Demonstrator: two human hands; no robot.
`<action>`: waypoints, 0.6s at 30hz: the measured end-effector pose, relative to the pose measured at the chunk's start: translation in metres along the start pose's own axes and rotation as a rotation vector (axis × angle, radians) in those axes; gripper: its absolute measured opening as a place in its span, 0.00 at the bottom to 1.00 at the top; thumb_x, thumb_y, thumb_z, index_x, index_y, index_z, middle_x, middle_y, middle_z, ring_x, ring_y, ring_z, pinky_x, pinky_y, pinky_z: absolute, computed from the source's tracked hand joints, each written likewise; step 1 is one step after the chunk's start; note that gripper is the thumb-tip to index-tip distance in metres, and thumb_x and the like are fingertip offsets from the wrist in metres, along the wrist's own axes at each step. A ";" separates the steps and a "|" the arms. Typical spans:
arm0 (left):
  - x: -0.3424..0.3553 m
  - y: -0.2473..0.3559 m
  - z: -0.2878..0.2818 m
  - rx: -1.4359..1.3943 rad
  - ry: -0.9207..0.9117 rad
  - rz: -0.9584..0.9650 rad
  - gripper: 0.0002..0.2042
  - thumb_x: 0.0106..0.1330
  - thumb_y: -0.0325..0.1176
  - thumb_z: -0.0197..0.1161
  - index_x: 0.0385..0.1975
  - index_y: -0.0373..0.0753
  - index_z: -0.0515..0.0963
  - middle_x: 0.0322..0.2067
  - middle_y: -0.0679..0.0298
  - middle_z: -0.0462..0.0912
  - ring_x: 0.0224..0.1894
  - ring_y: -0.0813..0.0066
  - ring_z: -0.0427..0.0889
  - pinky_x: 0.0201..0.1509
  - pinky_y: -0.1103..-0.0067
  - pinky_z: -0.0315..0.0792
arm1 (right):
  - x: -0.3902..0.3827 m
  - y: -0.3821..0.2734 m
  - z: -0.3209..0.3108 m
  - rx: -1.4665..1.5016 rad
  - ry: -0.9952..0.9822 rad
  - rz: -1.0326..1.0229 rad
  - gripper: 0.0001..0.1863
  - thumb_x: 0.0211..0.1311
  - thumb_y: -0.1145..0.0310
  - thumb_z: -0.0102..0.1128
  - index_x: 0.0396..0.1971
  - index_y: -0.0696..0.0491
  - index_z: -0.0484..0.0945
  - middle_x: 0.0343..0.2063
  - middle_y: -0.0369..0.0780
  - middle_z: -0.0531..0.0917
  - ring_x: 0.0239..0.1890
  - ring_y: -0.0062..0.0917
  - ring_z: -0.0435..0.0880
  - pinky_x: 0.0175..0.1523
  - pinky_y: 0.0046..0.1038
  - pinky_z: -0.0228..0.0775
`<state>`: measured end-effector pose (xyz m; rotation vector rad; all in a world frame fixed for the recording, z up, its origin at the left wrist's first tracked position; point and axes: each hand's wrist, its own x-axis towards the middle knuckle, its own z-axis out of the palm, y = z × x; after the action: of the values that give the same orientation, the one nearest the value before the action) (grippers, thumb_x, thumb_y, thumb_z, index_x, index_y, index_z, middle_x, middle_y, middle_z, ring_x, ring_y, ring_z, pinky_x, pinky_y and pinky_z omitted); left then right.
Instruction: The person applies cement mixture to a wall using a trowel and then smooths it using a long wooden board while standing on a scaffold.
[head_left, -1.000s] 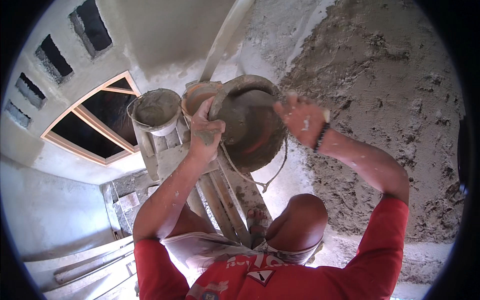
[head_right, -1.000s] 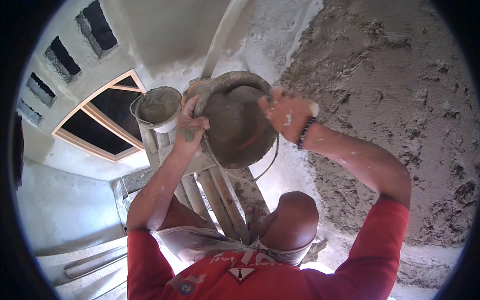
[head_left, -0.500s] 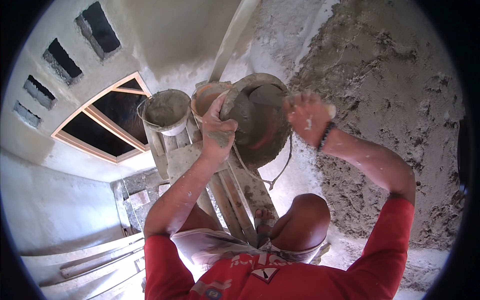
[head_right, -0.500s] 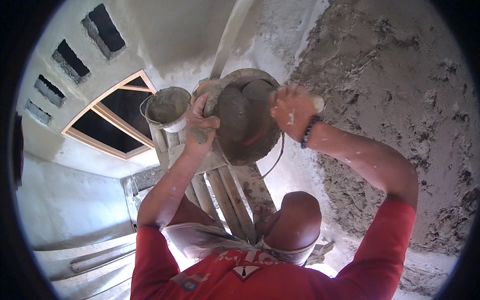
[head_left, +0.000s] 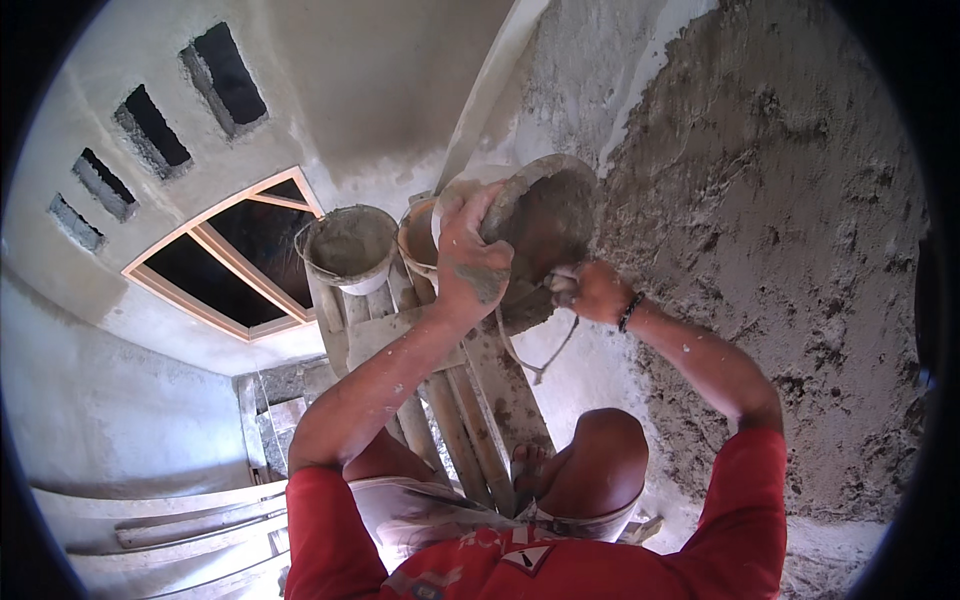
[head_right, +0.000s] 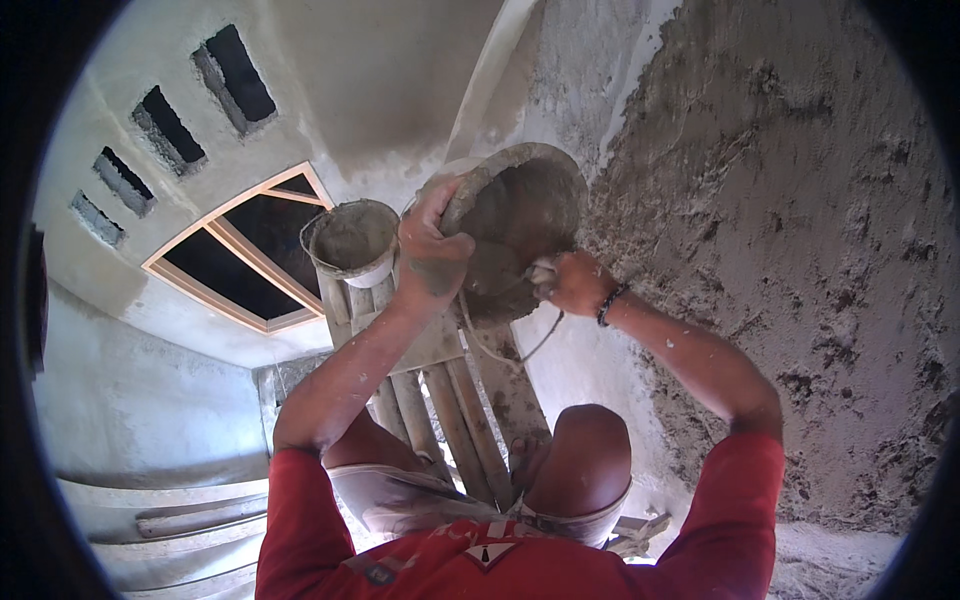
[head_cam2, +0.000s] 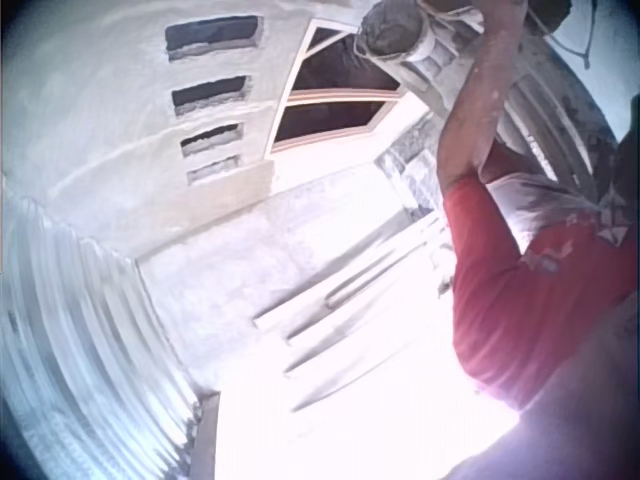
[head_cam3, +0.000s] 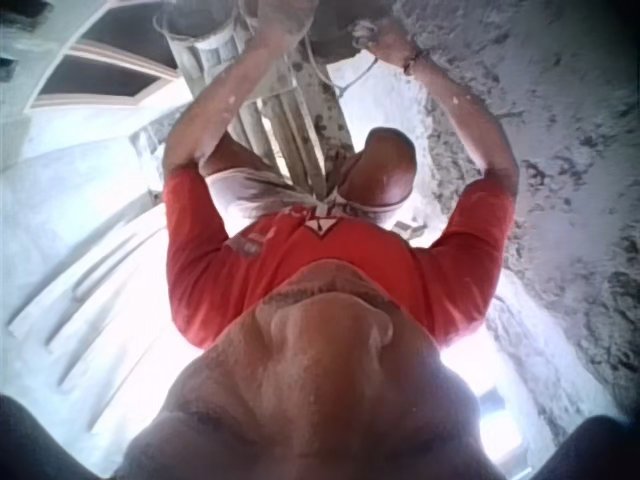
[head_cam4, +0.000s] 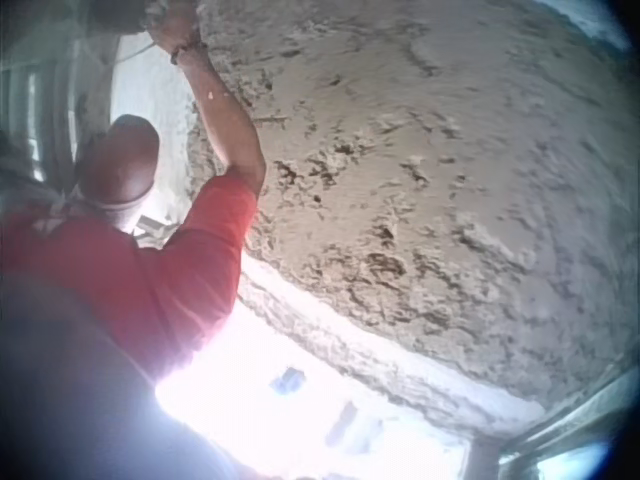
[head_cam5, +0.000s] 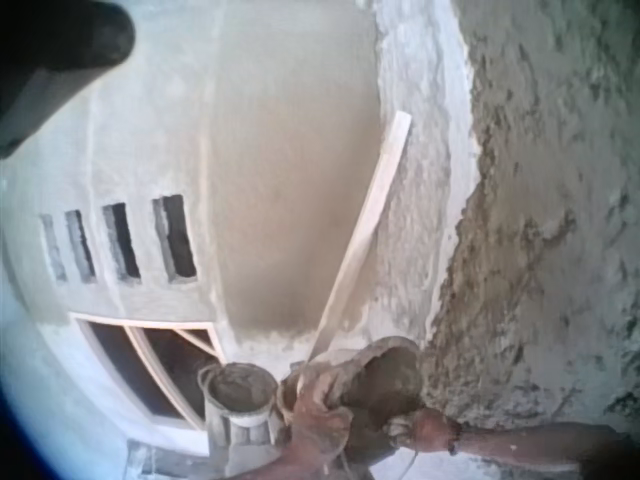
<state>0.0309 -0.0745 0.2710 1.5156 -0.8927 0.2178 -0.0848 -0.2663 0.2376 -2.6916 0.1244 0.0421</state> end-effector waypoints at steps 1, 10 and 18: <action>0.002 0.001 -0.001 -0.054 -0.004 -0.033 0.27 0.44 0.22 0.51 0.51 0.30 0.72 0.40 0.53 0.77 0.45 0.64 0.76 0.54 0.75 0.67 | 0.001 -0.001 0.003 0.055 0.022 -0.014 0.17 0.51 0.63 0.64 0.41 0.53 0.80 0.35 0.46 0.84 0.39 0.39 0.83 0.47 0.35 0.75; 0.006 -0.024 -0.009 -0.317 0.127 -0.152 0.25 0.50 0.20 0.50 0.53 0.27 0.69 0.42 0.62 0.77 0.45 0.77 0.74 0.51 0.82 0.68 | -0.018 -0.018 -0.081 0.065 0.157 -0.016 0.23 0.50 0.62 0.69 0.46 0.55 0.78 0.39 0.46 0.83 0.44 0.36 0.82 0.49 0.32 0.74; -0.008 -0.044 -0.011 -0.578 0.159 -0.208 0.27 0.46 0.18 0.47 0.52 0.25 0.68 0.46 0.59 0.73 0.48 0.74 0.73 0.52 0.81 0.69 | -0.066 -0.062 -0.233 -0.004 0.056 0.059 0.32 0.48 0.55 0.73 0.50 0.54 0.72 0.38 0.43 0.79 0.34 0.31 0.83 0.45 0.28 0.80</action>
<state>0.0574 -0.0657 0.2343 1.0232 -0.5953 -0.0710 -0.1426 -0.3058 0.4773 -2.6937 0.2206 -0.0149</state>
